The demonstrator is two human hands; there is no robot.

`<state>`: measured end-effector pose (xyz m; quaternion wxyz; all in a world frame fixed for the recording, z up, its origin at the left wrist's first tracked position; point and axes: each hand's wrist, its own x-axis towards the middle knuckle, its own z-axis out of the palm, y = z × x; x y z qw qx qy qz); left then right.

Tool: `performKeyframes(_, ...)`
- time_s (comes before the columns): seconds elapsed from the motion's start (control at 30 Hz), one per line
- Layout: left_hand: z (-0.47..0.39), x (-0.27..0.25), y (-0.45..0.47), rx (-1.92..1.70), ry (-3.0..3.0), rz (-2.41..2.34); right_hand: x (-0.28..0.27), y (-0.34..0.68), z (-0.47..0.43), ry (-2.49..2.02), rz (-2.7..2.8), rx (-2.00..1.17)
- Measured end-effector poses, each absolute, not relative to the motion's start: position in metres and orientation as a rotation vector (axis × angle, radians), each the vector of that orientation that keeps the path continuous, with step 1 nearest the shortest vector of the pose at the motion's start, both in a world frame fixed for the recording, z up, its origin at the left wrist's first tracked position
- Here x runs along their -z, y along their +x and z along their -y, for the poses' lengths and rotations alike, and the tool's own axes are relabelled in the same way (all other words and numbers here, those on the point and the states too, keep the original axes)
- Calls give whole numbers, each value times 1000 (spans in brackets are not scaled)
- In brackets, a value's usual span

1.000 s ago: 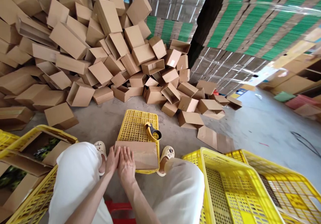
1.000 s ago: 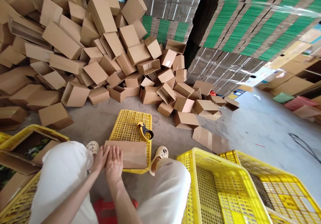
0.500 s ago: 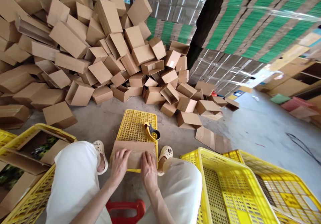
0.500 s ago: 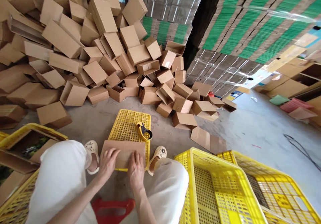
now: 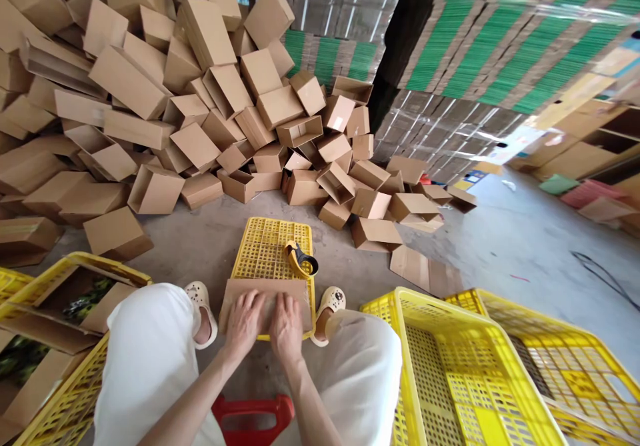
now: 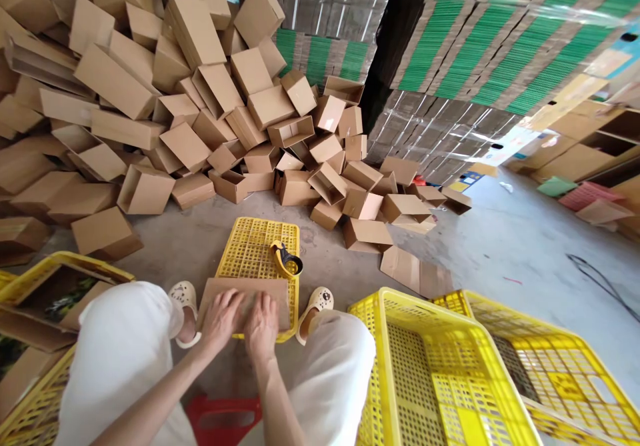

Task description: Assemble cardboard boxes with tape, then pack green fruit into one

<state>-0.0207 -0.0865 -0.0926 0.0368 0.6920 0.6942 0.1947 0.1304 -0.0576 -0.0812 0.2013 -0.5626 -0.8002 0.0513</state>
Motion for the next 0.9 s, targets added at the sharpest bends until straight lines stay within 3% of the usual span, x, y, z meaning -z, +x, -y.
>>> performKeyframes(0.13,87,96,-21,-606,2171,-2023,81,134,56,-1564,2252,-153)
performKeyframes(0.33,89,95,-43,-653,2050,-2222,88,156,43,-1590,2173,-28)
performKeyframes(0.53,90,95,-23,-635,2131,-2061,90,125,57,-1529,2283,-168)
performKeyframes(0.73,94,111,-75,-759,1913,-2365,103,194,38,-1631,2208,-87)
performKeyframes(0.9,104,123,-47,-716,1991,-2415,127,146,82,-1507,2217,-70)
